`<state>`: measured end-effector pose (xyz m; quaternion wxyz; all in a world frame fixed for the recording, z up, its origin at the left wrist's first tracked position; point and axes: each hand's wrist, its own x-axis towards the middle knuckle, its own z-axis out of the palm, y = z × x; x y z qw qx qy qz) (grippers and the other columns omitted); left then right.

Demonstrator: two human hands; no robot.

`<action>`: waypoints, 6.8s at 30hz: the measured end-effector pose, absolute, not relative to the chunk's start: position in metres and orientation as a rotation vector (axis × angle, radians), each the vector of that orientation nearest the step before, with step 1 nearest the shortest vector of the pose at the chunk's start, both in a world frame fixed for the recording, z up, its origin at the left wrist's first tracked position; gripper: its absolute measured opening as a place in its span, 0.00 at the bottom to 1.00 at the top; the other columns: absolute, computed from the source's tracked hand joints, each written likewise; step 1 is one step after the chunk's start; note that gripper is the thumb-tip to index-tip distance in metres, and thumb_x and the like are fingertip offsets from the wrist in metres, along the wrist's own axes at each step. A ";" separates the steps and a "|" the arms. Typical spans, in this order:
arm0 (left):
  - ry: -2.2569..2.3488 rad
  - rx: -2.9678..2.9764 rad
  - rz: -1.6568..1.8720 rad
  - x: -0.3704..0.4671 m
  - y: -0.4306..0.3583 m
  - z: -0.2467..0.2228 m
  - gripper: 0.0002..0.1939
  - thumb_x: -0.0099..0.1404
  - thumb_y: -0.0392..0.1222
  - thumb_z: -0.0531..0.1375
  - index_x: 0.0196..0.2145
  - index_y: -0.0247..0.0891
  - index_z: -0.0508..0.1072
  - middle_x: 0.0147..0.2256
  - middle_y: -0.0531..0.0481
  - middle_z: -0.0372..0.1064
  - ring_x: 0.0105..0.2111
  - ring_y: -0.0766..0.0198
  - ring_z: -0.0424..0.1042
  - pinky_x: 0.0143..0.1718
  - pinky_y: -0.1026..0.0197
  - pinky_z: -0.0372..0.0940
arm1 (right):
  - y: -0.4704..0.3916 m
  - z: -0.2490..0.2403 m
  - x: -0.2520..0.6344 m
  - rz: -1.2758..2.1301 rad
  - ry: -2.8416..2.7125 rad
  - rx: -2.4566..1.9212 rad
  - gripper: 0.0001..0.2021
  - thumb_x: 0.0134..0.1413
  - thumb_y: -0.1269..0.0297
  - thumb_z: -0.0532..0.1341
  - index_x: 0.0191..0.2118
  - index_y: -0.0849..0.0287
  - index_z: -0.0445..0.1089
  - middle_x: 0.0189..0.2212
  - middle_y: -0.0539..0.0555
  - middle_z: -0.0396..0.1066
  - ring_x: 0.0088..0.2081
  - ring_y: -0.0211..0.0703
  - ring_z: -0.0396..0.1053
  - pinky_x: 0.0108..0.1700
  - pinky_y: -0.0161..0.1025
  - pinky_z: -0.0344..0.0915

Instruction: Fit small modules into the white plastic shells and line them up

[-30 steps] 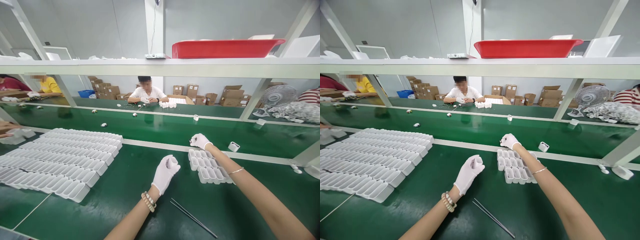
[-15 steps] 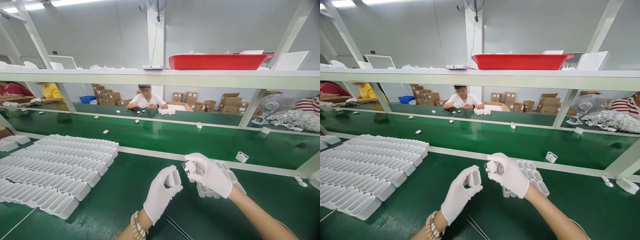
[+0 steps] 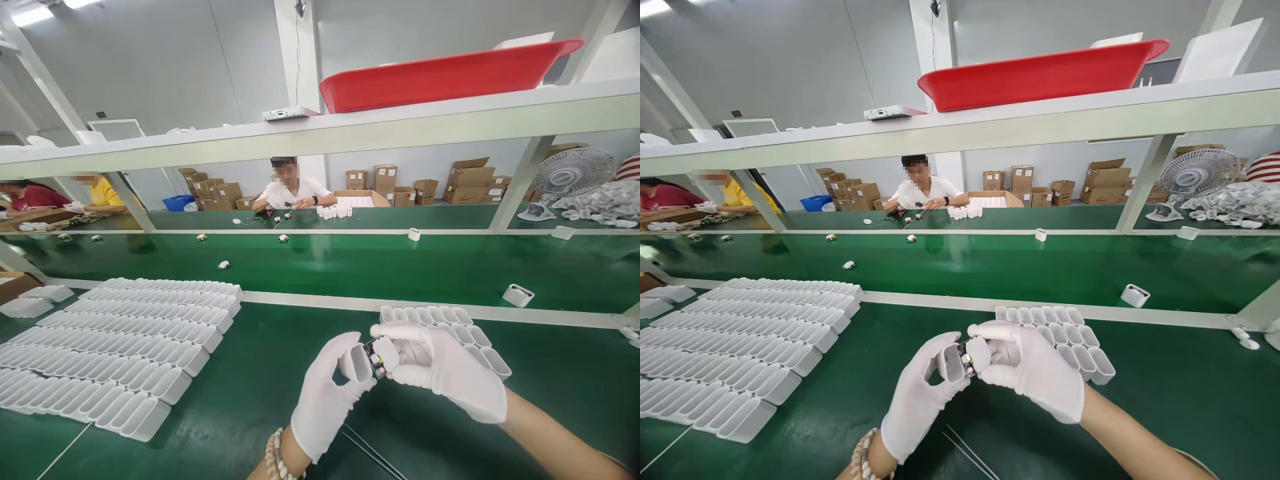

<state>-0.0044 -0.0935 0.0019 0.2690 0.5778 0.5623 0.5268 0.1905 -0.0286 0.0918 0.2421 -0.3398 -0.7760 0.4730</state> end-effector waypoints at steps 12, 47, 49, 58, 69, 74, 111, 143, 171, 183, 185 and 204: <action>1.475 1.743 1.484 -0.004 -0.100 0.009 0.22 0.57 0.40 0.67 0.50 0.48 0.74 0.50 0.47 0.73 0.50 0.50 0.73 0.53 0.50 0.68 | -0.043 0.080 0.200 0.551 -2.496 -0.870 0.13 0.57 0.66 0.61 0.46 0.43 0.73 0.50 0.48 0.72 0.50 0.49 0.71 0.53 0.44 0.70; 1.604 2.030 1.202 -0.005 -0.096 0.002 0.22 0.60 0.38 0.65 0.52 0.43 0.68 0.51 0.45 0.72 0.50 0.53 0.72 0.53 0.49 0.69 | -0.056 0.069 0.191 0.120 -2.630 -0.798 0.15 0.59 0.78 0.47 0.40 0.52 0.65 0.33 0.50 0.69 0.29 0.38 0.68 0.33 0.36 0.66; 1.597 2.025 1.205 -0.005 -0.096 0.001 0.22 0.60 0.38 0.65 0.52 0.43 0.68 0.51 0.46 0.72 0.50 0.54 0.72 0.53 0.49 0.68 | -0.056 0.069 0.190 0.175 -2.654 -0.848 0.13 0.60 0.76 0.47 0.38 0.52 0.64 0.32 0.49 0.68 0.29 0.39 0.67 0.33 0.38 0.66; 1.582 1.918 1.224 -0.004 -0.095 0.005 0.21 0.59 0.38 0.67 0.50 0.43 0.70 0.50 0.47 0.72 0.49 0.56 0.72 0.54 0.52 0.68 | -0.053 0.064 0.191 0.204 -2.682 -0.907 0.12 0.65 0.70 0.45 0.41 0.50 0.64 0.37 0.51 0.69 0.33 0.44 0.70 0.33 0.43 0.68; 1.543 1.910 1.221 -0.005 -0.093 0.008 0.22 0.57 0.38 0.68 0.50 0.43 0.70 0.50 0.47 0.72 0.49 0.54 0.72 0.54 0.50 0.68 | -0.044 0.066 0.195 0.277 -2.671 -0.973 0.13 0.62 0.68 0.51 0.49 0.46 0.64 0.45 0.49 0.72 0.43 0.48 0.73 0.33 0.44 0.72; 1.530 1.913 1.214 -0.004 -0.094 0.009 0.21 0.59 0.39 0.67 0.50 0.44 0.70 0.51 0.48 0.72 0.50 0.55 0.72 0.54 0.51 0.68 | -0.047 0.065 0.195 0.131 -2.671 -0.930 0.14 0.61 0.69 0.51 0.49 0.49 0.65 0.45 0.52 0.73 0.43 0.49 0.73 0.28 0.42 0.71; 1.483 1.388 1.353 0.007 -0.100 0.019 0.22 0.53 0.37 0.69 0.46 0.43 0.73 0.43 0.51 0.75 0.44 0.57 0.73 0.50 0.54 0.67 | -0.060 0.029 0.172 0.029 -2.486 -0.833 0.40 0.59 0.59 0.57 0.69 0.59 0.32 0.59 0.68 0.62 0.55 0.61 0.67 0.48 0.54 0.72; 1.529 1.656 1.388 0.000 -0.106 0.005 0.21 0.61 0.45 0.64 0.51 0.43 0.70 0.50 0.47 0.72 0.49 0.56 0.73 0.53 0.53 0.68 | -0.065 0.057 0.175 0.440 -2.490 -0.806 0.14 0.62 0.66 0.54 0.52 0.49 0.65 0.43 0.51 0.73 0.41 0.43 0.71 0.42 0.42 0.71; 1.420 2.007 1.060 -0.004 -0.097 0.009 0.16 0.62 0.45 0.63 0.47 0.42 0.70 0.48 0.48 0.73 0.46 0.57 0.73 0.47 0.59 0.69 | -0.050 0.061 0.183 0.147 -2.733 -0.785 0.16 0.67 0.65 0.46 0.32 0.54 0.68 0.23 0.50 0.71 0.24 0.40 0.65 0.29 0.38 0.60; 1.411 1.895 1.092 -0.001 -0.099 0.015 0.18 0.58 0.38 0.66 0.47 0.45 0.71 0.47 0.53 0.73 0.46 0.60 0.73 0.48 0.62 0.67 | -0.046 0.066 0.184 0.463 -2.656 -0.810 0.15 0.66 0.68 0.50 0.31 0.51 0.70 0.26 0.46 0.72 0.27 0.37 0.68 0.31 0.35 0.62; 1.420 1.890 1.104 -0.001 -0.099 0.014 0.18 0.58 0.39 0.66 0.47 0.45 0.71 0.47 0.52 0.73 0.46 0.60 0.73 0.48 0.62 0.67 | -0.047 0.064 0.184 0.338 -2.665 -0.808 0.16 0.66 0.68 0.49 0.30 0.52 0.70 0.24 0.47 0.72 0.26 0.38 0.68 0.30 0.37 0.62; 1.143 1.356 1.395 0.011 -0.111 0.010 0.24 0.55 0.39 0.68 0.49 0.39 0.67 0.47 0.45 0.73 0.47 0.55 0.74 0.51 0.55 0.68 | -0.079 0.057 0.164 0.293 -2.420 -0.913 0.08 0.55 0.63 0.62 0.41 0.54 0.69 0.29 0.50 0.72 0.29 0.45 0.69 0.31 0.42 0.65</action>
